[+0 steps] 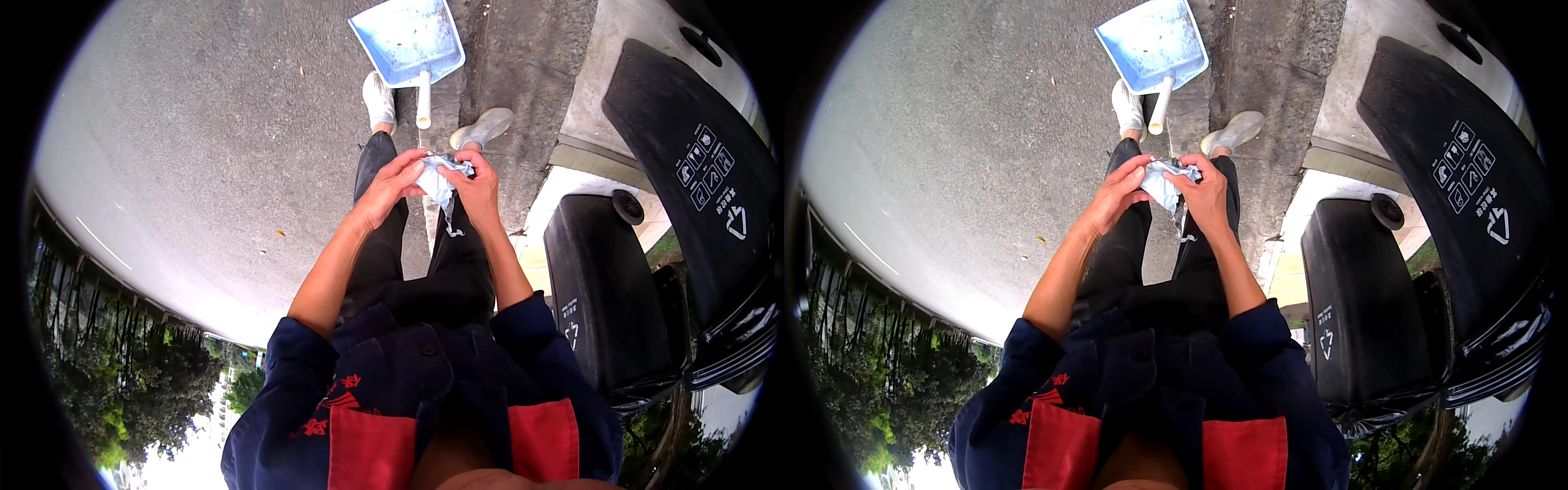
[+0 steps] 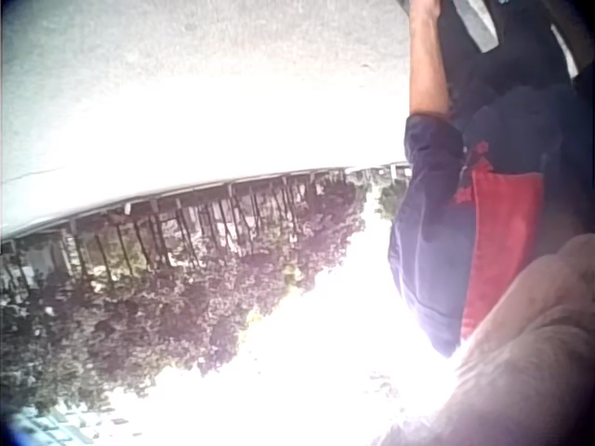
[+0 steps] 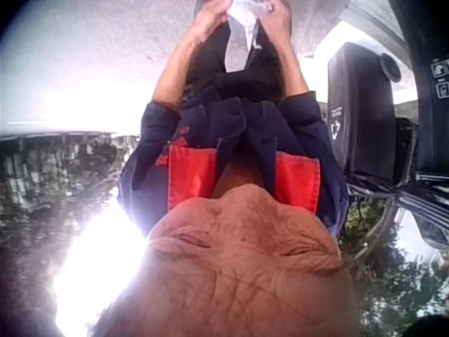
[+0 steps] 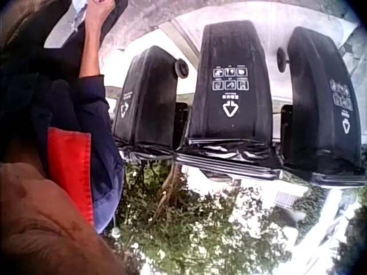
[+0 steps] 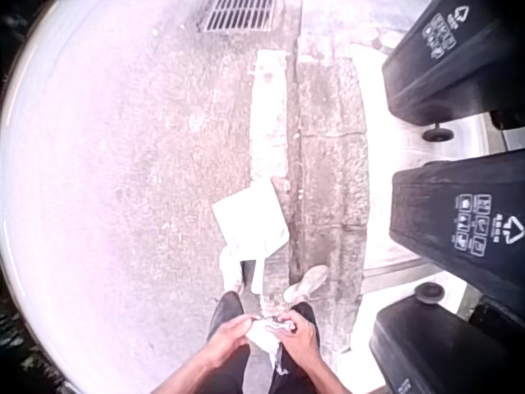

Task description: The person retrieves a plastic bag from a trash bin and uses it to wrap the handle of a dustpan. They then reassemble the dustpan handle and walk to a nearby area to pick up a broom.

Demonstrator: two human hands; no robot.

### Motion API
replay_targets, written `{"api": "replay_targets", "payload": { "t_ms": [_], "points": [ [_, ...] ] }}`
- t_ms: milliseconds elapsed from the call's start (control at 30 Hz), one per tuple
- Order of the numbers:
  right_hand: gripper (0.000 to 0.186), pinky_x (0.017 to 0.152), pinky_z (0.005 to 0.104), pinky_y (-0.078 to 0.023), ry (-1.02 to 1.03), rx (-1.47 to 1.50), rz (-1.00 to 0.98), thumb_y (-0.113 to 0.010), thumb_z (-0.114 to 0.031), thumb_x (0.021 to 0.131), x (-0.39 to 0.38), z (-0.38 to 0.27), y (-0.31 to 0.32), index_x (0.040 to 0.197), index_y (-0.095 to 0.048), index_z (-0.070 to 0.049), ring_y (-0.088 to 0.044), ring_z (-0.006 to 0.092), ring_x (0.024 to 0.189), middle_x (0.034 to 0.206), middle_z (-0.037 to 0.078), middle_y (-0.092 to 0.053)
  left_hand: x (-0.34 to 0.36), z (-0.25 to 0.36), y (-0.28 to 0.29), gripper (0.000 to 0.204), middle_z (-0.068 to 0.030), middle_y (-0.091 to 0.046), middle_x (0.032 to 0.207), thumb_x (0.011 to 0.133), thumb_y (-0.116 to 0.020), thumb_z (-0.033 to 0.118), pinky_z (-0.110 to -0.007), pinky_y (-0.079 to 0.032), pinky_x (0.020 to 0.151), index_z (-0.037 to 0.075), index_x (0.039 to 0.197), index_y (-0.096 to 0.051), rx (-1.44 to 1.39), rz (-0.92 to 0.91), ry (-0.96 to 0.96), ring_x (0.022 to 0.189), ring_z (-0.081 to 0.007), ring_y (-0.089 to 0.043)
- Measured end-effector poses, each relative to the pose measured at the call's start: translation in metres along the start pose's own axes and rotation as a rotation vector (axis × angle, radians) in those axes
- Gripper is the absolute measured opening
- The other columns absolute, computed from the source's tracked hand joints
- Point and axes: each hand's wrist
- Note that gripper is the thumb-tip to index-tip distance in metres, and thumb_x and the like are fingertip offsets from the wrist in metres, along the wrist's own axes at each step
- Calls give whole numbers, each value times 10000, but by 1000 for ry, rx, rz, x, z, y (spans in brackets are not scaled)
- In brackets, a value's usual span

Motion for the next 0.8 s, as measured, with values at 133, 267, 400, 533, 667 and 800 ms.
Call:
{"api": "replay_targets", "payload": {
  "t_ms": [133,267,400,533,667,800],
  "points": [
    [189,523,191,-377,81,-34,8,-717,-97,746,23,2,-15,872,-600,-17,-458,27,620,708,-38,-543,35,-22,13,325,-27,-600,997,779,-638,-11,-230,-439,791,32,1084,-536,221,127,-219,900,-100,-551],
    [169,562,186,-392,-53,125,-23,-664,-87,792,37,24,-23,934,-609,-14,-480,29,663,740,-27,-565,56,-18,19,288,-33,-596,936,755,-624,-61,-233,-445,769,35,1012,-535,424,305,-330,860,-95,-553],
    [167,572,194,-406,-73,217,36,-658,-81,793,50,39,-28,935,-605,-9,-495,38,672,749,-10,-573,68,-18,18,294,-52,-599,928,769,-642,-15,-235,-454,742,24,1033,-521,385,365,-372,835,-97,-559],
    [169,581,203,-419,-85,111,83,-664,-78,785,64,41,-32,913,-589,3,-508,47,676,748,3,-574,87,-24,24,280,-61,-600,932,795,-633,16,-228,-453,724,17,1047,-511,366,427,-412,822,-99,-560],
    [188,578,211,-417,-49,189,124,-681,-84,769,73,54,-40,894,-573,6,-499,51,658,737,4,-562,106,-32,29,274,-65,-597,925,789,-635,20,-242,-457,719,17,1039,-521,286,392,-452,813,-111,-561],
    [198,570,214,-410,-63,183,99,-690,-90,765,77,60,-38,897,-574,2,-484,51,643,735,-1,-555,111,-39,28,299,-72,-586,953,739,-663,7,-291,-458,748,23,1014,-547,171,439,-492,845,-169,-558]
  ]
}}
Point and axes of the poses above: each hand's wrist, its own x-axis towards the middle knuckle, its own y-axis out of the back of the hand, z = x × y
